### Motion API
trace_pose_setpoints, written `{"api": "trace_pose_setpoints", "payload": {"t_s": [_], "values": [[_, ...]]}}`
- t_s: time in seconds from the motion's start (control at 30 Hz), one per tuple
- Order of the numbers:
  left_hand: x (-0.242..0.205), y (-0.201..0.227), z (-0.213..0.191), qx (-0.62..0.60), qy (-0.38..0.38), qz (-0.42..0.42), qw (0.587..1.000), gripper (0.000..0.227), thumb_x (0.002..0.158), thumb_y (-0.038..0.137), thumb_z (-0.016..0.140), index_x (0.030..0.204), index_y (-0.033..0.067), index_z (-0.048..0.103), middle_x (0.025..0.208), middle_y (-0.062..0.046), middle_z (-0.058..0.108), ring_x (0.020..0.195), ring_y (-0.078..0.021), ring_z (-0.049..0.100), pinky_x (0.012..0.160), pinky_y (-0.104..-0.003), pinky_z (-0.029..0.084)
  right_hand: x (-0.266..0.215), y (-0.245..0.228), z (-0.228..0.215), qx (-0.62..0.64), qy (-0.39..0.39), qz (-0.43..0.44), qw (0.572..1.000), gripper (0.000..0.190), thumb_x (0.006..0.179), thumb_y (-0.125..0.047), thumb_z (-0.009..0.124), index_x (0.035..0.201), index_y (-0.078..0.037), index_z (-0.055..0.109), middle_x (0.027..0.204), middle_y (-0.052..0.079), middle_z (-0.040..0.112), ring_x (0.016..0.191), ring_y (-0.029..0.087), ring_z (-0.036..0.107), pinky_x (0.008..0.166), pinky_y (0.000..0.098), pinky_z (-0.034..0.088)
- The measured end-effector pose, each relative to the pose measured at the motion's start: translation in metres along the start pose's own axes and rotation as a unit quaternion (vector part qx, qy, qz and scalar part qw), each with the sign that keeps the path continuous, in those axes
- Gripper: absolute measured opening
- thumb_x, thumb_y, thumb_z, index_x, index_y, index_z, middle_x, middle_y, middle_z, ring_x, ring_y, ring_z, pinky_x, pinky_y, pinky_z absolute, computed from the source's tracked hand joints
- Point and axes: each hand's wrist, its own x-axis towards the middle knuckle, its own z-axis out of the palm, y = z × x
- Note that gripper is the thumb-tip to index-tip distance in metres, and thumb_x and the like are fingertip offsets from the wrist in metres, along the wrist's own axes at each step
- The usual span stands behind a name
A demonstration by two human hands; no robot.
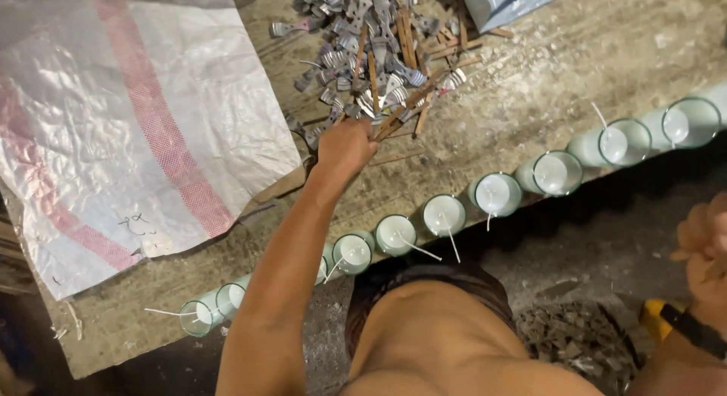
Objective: The person gathers wooden sticks from a pile on the table and places them across the tops of glass jars filled with white wax to hold the wicks in place. The person repeats this process for each jar in the row.
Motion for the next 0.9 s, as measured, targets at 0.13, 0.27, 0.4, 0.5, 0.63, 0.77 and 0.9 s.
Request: {"api": "trace_pose_setpoints", "payload": {"t_s": [0.13, 0.27, 0.4, 0.5, 0.63, 0.77, 0.9], "values": [[0.005, -0.014, 0.01, 0.005, 0.03, 0.047, 0.998, 0.003, 0.078, 0.012, 0.048, 0.077, 0.0101, 0.05, 0.062, -0.003, 0.049, 0.054, -0.0202, 0.047, 0.039, -0.033, 0.034, -0.046, -0.015, 0.029, 0.034, 0.044, -0.01, 0.998, 0.02, 0.092, -0.043, 0.037, 0.08, -0.028, 0.036, 0.057, -0.013, 0.023, 0.047, 0.002, 0.013, 0.045, 0.0169, 0.013], [0.005, -0.018, 0.005, 0.001, 0.115, 0.037, 0.993, 0.008, 0.08, 0.013, 0.053, 0.082, 0.0048, 0.053, 0.062, -0.006, 0.052, 0.048, -0.0232, 0.049, 0.035, -0.035, 0.033, -0.066, -0.047, 0.073, 0.205, 0.101, 0.048, 0.972, 0.011, 0.094, -0.039, 0.044, 0.093, -0.029, 0.045, 0.064, -0.014, 0.03, 0.052, 0.001, 0.02, 0.048, 0.013, 0.02], [-0.018, 0.01, -0.016, -0.02, 0.102, 0.14, 0.985, 0.018, 0.081, 0.01, 0.058, 0.094, 0.0009, 0.05, 0.061, -0.008, 0.048, 0.05, -0.0205, 0.047, 0.038, -0.033, 0.038, -0.062, -0.072, 0.108, 0.166, 0.11, 0.067, 0.978, 0.008, 0.095, -0.029, 0.038, 0.09, -0.025, 0.043, 0.065, -0.011, 0.034, 0.054, 0.003, 0.023, 0.05, 0.0161, 0.021], [-0.018, 0.019, -0.003, 0.041, 0.02, 0.206, 0.977, 0.016, 0.082, -0.007, 0.045, 0.073, 0.0064, 0.048, 0.059, -0.002, 0.04, 0.054, -0.0135, 0.045, 0.071, -0.038, 0.054, -0.053, -0.084, 0.129, 0.179, 0.072, 0.025, 0.981, 0.008, 0.091, -0.023, 0.042, 0.095, -0.02, 0.048, 0.064, -0.007, 0.043, 0.052, 0.005, 0.032, 0.049, 0.0186, 0.026], [0.0, 0.013, 0.023, 0.083, 0.089, 0.244, 0.962, 0.014, 0.077, -0.008, 0.04, 0.076, 0.0027, 0.049, 0.06, -0.008, 0.048, 0.049, -0.0226, 0.049, 0.047, -0.039, 0.046, -0.046, -0.095, 0.153, 0.223, 0.016, 0.003, 0.975, 0.009, 0.089, -0.02, 0.044, 0.096, -0.016, 0.049, 0.061, -0.007, 0.04, 0.049, 0.004, 0.032, 0.046, 0.0174, 0.026], [0.014, 0.004, 0.049, 0.157, 0.198, 0.273, 0.928, 0.012, 0.066, -0.003, 0.051, 0.072, 0.0073, 0.051, 0.059, -0.005, 0.051, 0.042, -0.0199, 0.047, 0.035, -0.033, 0.039, -0.037, -0.092, 0.153, 0.277, -0.017, 0.009, 0.961, 0.01, 0.089, -0.015, 0.044, 0.097, -0.01, 0.047, 0.062, -0.001, 0.04, 0.051, 0.008, 0.033, 0.048, 0.0201, 0.027], [-0.01, 0.03, 0.009, 0.17, 0.082, 0.215, 0.958, 0.017, 0.081, -0.004, 0.042, 0.073, 0.0066, 0.052, 0.054, -0.001, 0.047, 0.042, -0.0146, 0.047, 0.038, -0.032, 0.046, -0.012, -0.081, 0.133, 0.272, -0.028, 0.034, 0.961, 0.013, 0.088, -0.016, 0.045, 0.098, -0.008, 0.045, 0.064, 0.0, 0.039, 0.053, 0.01, 0.032, 0.05, 0.0218, 0.028]]}}
